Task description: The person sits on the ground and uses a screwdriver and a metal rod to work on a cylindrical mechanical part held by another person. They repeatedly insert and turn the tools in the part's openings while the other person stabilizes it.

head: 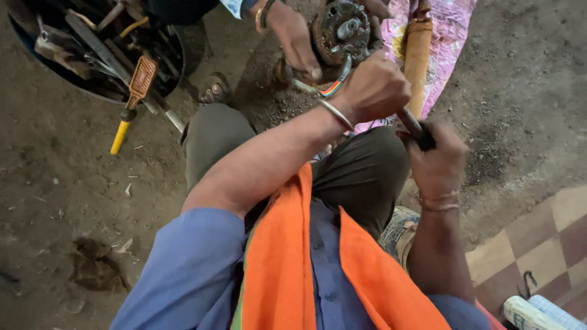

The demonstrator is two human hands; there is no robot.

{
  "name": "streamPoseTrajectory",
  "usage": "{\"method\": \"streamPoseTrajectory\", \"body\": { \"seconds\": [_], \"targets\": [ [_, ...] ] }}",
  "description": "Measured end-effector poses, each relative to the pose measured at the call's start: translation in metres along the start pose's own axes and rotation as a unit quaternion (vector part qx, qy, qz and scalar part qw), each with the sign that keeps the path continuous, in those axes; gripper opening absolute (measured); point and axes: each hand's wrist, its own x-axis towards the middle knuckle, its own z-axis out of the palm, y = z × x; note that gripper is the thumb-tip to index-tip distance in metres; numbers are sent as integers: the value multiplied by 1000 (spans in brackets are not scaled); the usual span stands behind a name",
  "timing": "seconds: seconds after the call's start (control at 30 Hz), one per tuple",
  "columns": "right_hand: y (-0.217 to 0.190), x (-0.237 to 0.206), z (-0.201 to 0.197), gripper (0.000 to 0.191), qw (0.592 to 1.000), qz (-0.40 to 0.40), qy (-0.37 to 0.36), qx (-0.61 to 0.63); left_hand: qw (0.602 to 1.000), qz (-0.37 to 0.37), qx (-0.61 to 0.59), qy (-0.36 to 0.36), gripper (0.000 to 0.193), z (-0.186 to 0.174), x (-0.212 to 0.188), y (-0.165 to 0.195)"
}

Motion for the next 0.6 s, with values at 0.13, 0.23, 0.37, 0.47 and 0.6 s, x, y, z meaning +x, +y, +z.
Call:
{"method": "streamPoseTrajectory", "body": {
  "seconds": [0.13, 0.23, 0.37, 0.47, 0.6],
  "targets": [
    [13, -20, -12, 35, 995, 73, -20, -61, 998, 7, 23, -61, 17, -2, 0, 0],
    [23, -31, -9, 36, 994, 90, -20, -56, 999, 3, 22, -25, 16, -3, 1, -1],
    [40, -31, -4, 34, 997, -3, 23, -70, 1000, -17, 8, -18, 16, -1, 1, 1],
    [53, -28, -1, 33, 994, -38, 23, -95, 999, -20, 22, -30, 16, 0, 2, 3],
    [63, -22, 4, 38, 988, -39, 30, -147, 999, -22, 38, -23, 16, 1, 4, 2]
  ]
}}
